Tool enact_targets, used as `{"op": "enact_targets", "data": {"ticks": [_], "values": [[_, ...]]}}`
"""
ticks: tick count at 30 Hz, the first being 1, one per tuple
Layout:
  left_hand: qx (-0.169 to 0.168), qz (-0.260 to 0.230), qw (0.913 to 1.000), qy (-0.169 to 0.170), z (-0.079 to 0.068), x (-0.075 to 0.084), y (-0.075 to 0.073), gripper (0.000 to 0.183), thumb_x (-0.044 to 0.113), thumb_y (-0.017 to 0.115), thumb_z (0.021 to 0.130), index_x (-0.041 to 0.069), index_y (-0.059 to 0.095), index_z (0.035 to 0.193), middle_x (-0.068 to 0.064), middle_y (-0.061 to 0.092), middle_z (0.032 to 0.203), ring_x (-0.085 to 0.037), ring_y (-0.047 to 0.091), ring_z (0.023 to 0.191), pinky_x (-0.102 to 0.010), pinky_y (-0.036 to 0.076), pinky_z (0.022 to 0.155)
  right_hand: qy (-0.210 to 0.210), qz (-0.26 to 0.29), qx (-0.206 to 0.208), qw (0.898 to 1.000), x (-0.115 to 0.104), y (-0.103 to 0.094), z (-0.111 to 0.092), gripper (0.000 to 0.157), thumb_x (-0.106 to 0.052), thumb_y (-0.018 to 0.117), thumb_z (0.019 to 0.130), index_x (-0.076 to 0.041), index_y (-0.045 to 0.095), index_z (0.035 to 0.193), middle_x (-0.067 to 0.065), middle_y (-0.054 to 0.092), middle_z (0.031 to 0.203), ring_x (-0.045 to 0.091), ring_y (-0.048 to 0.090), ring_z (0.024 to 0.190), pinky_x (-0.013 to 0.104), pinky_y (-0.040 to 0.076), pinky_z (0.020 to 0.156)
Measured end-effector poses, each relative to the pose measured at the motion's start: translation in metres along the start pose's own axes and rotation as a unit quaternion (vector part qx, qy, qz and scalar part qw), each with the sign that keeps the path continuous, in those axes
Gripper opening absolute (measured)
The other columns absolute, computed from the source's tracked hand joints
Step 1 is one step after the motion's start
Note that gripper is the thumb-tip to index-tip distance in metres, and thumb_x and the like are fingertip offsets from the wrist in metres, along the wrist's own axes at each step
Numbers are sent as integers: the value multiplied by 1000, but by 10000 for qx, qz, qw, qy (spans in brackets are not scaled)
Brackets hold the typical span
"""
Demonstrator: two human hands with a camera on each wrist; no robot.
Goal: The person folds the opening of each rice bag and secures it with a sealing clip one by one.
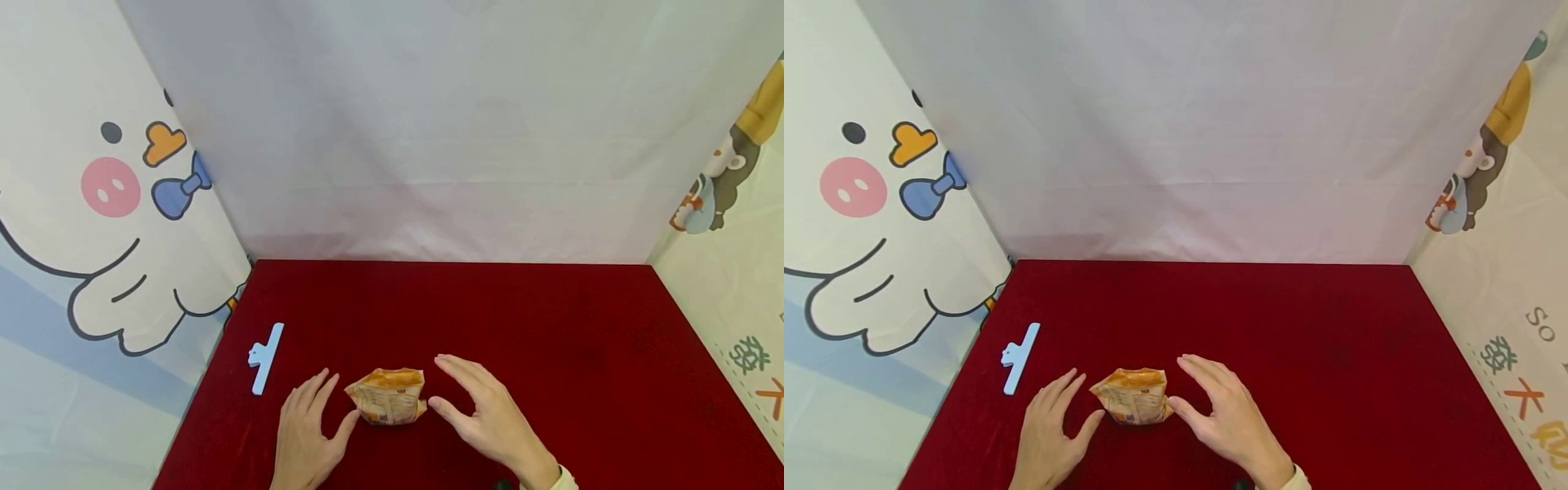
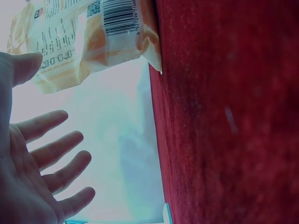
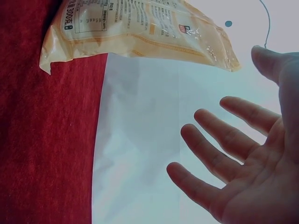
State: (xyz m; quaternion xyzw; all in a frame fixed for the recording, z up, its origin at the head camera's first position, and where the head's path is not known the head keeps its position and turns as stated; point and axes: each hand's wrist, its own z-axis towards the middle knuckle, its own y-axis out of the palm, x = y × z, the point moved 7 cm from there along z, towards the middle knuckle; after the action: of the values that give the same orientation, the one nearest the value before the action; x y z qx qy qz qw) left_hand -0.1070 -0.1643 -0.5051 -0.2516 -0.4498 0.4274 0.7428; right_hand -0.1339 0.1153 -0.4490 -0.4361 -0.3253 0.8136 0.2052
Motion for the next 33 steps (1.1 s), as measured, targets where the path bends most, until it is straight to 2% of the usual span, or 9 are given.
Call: {"op": "enact_targets", "data": {"ticks": [7,16,27,33], "values": [[26,-16,10000,27,0,0,0,64,38,88,84,10,70,138,-15,67,144,-39,62,129,-66,46,107,-33,-45,59,10000,-1,-2,3,58,-32,83,94,-16,64,147,2,64,150,23,63,137,51,58,106],[129,-77,9996,226,5,6,3,64,38,88,84,9,70,138,-17,68,143,-38,63,128,-64,50,104,32,-11,26,10000,1,-2,4,59,-31,83,94,-18,63,148,3,64,150,24,63,137,51,58,105],[32,-37,9999,158,6,6,2,63,38,88,84,10,70,139,-15,67,144,-37,63,129,-64,51,104,-62,-6,-24,10000,-3,2,7,57,-31,83,95,-17,64,147,1,64,150,23,63,136,51,58,105],[-3,-70,9999,120,6,7,2,63,38,87,85,11,69,140,-14,67,145,-37,62,130,-64,51,105,-85,0,-16,10000,-4,2,10,57,-30,83,95,-16,64,147,4,65,149,24,63,136,51,58,105]]}}
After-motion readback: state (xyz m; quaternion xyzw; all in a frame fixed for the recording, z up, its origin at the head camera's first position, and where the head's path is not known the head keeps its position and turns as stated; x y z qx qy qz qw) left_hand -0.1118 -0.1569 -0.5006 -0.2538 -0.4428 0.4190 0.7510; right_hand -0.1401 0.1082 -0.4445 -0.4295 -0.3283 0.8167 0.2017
